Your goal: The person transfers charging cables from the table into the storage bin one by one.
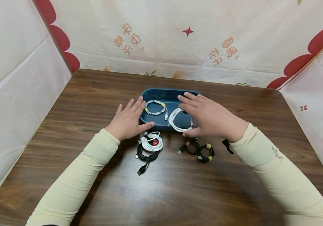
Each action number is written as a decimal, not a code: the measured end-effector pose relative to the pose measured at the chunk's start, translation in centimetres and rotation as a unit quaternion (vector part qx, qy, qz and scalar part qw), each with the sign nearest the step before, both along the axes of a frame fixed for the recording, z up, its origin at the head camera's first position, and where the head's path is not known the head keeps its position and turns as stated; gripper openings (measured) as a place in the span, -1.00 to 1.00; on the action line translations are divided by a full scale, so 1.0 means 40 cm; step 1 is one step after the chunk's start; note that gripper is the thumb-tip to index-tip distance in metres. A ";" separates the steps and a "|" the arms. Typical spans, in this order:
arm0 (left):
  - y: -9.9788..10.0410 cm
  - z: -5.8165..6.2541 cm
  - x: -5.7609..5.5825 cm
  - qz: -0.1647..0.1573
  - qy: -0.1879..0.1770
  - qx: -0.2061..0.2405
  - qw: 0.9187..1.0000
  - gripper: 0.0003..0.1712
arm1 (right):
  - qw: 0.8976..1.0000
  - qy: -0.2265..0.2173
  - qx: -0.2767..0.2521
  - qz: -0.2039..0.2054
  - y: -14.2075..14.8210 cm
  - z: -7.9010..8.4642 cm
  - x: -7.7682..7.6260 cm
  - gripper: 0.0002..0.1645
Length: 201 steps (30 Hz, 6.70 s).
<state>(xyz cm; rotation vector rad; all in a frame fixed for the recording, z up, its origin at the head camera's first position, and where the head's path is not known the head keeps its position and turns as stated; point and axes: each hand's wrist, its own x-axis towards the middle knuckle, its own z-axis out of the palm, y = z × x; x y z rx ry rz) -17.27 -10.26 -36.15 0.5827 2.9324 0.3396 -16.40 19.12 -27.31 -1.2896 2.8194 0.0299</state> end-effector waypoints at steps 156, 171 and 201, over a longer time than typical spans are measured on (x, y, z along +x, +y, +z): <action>-0.002 0.012 -0.012 -0.013 -0.011 -0.015 1.000 0.09 | 0.997 -0.076 -0.027 0.007 -0.076 -0.082 -0.038 -0.07; -0.012 0.014 -0.009 -0.024 -0.014 0.001 1.000 0.00 | 0.994 -0.044 -0.050 0.083 -0.107 -0.152 0.023 -0.16; -0.006 0.009 -0.003 -0.020 -0.013 -0.005 1.000 0.00 | 0.999 0.006 0.029 0.031 -0.174 -0.219 0.041 -0.06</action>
